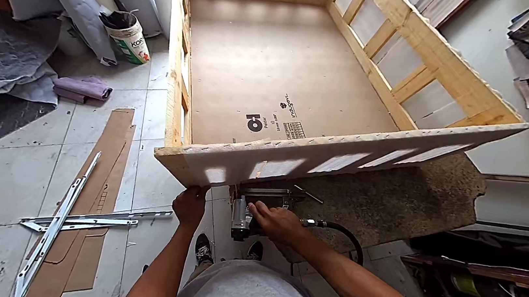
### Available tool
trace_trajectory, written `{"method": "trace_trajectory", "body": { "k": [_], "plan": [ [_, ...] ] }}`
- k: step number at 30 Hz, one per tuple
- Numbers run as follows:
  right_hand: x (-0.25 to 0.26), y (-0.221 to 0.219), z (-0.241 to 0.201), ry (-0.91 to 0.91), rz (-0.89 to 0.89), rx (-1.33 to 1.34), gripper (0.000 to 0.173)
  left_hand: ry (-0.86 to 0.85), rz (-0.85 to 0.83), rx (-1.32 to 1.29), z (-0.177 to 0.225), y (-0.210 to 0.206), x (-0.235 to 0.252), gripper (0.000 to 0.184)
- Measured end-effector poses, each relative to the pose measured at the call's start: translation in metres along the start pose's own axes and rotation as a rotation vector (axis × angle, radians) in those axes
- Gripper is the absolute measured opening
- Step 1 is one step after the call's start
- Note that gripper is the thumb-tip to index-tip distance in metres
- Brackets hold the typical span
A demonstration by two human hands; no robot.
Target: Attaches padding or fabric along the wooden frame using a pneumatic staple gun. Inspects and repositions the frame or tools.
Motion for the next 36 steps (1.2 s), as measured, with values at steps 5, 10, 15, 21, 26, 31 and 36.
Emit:
{"method": "trace_trajectory", "body": {
  "k": [5,10,15,21,26,31,36],
  "plan": [
    [0.035,0.011,-0.025,-0.001,-0.129,0.103,0.067,0.08,-0.079,0.051,-0.002,0.009,0.008,0.05],
    [0.058,0.018,-0.044,0.033,-0.117,0.141,0.066,0.068,-0.114,0.152,-0.012,0.025,0.019,0.052],
    [0.084,0.026,-0.051,0.049,-0.181,0.137,0.072,-0.003,-0.082,-0.017,-0.047,0.043,0.029,0.036],
    [0.057,0.069,-0.067,0.058,0.086,0.019,0.071,0.043,-0.168,-0.042,-0.111,0.046,0.017,0.037],
    [0.041,0.11,-0.077,0.089,0.315,-0.144,0.056,0.078,-0.282,-0.03,-0.13,0.038,-0.017,0.036],
    [0.027,0.144,-0.082,0.118,0.459,-0.28,0.049,0.057,-0.342,-0.011,-0.121,0.035,-0.05,0.031],
    [0.019,0.165,-0.078,0.122,0.539,-0.164,0.051,-0.083,-0.291,0.071,-0.13,-0.001,-0.059,0.041]
  ]
}}
Point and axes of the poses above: each hand's wrist, its own x-axis towards the middle knuckle, its own y-axis out of the back of the hand, z = x × y, the point moved 1 cm from there along x, towards the middle knuckle, and after that the axes turned 14 degrees about y, right-handed, at the moved point
